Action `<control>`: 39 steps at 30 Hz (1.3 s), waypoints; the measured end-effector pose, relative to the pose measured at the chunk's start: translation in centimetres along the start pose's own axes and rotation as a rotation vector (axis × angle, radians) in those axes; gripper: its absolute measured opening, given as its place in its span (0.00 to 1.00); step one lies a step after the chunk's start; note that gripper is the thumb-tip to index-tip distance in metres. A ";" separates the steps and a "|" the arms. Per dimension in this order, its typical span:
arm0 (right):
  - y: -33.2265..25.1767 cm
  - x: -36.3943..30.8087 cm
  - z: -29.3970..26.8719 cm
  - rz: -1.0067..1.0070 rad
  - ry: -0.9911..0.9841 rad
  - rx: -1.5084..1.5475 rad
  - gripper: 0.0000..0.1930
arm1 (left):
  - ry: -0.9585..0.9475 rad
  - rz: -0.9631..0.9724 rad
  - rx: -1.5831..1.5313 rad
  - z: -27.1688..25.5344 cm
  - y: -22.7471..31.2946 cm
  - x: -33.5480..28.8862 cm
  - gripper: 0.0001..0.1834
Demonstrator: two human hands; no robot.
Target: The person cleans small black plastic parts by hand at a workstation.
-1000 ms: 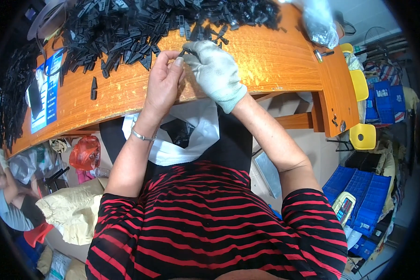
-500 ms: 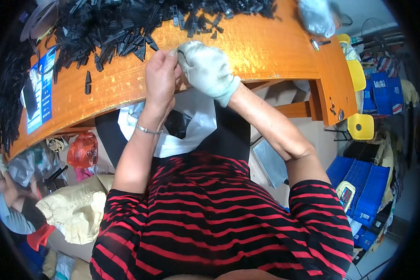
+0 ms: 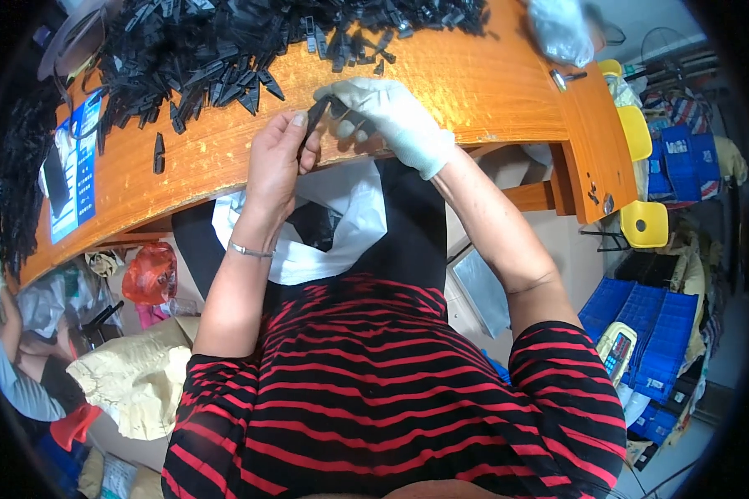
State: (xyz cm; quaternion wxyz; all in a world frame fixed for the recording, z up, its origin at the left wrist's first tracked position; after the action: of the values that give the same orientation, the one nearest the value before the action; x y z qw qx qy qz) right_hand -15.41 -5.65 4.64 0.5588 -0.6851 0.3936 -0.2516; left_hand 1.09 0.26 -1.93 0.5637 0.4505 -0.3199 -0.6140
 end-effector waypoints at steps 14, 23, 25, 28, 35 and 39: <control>3.2 1.8 -1.5 -0.214 0.056 -0.287 0.14 | 0.020 0.111 0.506 -2.1 2.4 -4.5 0.09; 3.9 4.6 -7.7 0.021 0.570 -0.908 0.17 | 0.144 0.743 1.385 3.6 6.9 5.4 0.12; 4.0 5.7 -7.1 0.070 0.492 -0.939 0.18 | 0.206 0.605 1.529 4.6 6.6 10.1 0.16; 4.9 6.3 -7.3 0.004 0.507 -0.948 0.16 | 0.220 0.545 1.673 5.5 5.7 14.8 0.17; 5.5 5.1 -7.5 -0.084 0.509 -0.986 0.11 | 0.182 0.389 1.730 6.3 5.2 16.1 0.15; 5.1 4.4 -7.8 -0.089 0.581 -0.903 0.12 | 0.183 0.424 1.680 5.4 4.7 15.8 0.13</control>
State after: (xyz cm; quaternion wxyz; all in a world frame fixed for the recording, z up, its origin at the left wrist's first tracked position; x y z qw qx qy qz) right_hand -20.36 -13.96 1.28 0.0658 -0.7754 0.5718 -0.2598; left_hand -1.31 -16.63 1.35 0.1707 0.6957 -0.6975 -0.0183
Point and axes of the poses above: each hand's wrist, its own x-axis towards the middle knuckle, its own z-axis out of the palm, y = z × x, the point moved 3 cm from there along x, towards the middle knuckle
